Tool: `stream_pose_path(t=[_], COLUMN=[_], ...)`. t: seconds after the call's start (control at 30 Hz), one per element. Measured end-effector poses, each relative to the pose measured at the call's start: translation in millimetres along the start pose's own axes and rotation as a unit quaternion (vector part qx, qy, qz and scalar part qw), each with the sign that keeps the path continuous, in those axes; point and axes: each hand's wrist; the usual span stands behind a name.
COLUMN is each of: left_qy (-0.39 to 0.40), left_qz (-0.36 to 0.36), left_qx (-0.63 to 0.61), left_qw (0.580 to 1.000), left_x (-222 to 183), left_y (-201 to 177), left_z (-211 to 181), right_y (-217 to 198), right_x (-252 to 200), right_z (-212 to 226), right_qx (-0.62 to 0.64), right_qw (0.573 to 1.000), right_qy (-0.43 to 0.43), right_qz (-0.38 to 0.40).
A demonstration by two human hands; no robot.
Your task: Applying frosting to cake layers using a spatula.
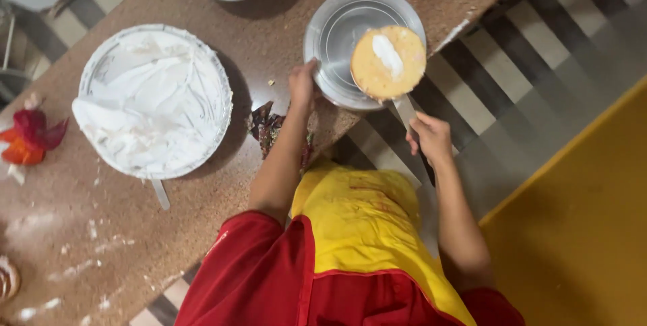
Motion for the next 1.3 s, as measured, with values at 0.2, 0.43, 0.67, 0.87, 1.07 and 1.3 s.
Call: stream_pose_path(t=[0.2, 0.43, 0.67, 0.87, 1.07, 1.3], left_qy=[0.176, 0.320, 0.232, 0.202, 0.204, 0.021], left_qz=[-0.116, -0.209, -0.310, -0.358, -0.418, -0.131], left_qx=[0.151, 0.475, 0.458, 0.449, 0.344, -0.156], left_qw=[0.966, 0.792, 0.800, 0.794, 0.816, 0.979], left_x=[-31.7, -87.5, -89.4, -98.9, -127.5, -124.9], left_y=[-8.9, 50.9, 85.2, 104.1, 136.7, 74.1], left_z=[27.7, 15.2, 22.4, 28.5, 98.0, 123.2], right_y=[12.6, -2.0, -19.6, -87.1, -164.3, -71.4], right_x=[88.7, 120.1, 160.1, 206.0, 219.6, 141.3], right_z=[6.5, 24.8, 52.1, 106.7, 144.2, 90.5], right_qx=[-0.039, -0.104, -0.203, -0.255, -0.188, -0.182], right_qw=[0.992, 0.968, 0.929, 0.881, 0.926, 0.941], right_qy=[0.042, 0.094, 0.072, 0.146, 0.140, -0.115], right_qz=[0.117, 0.210, 0.300, 0.371, 0.296, 0.259])
Point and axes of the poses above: each hand's wrist, its own x-axis towards the middle knuckle, its own y-axis out of the palm, z = x × y, and after that the axes turned 14 degrees about x, right-handed
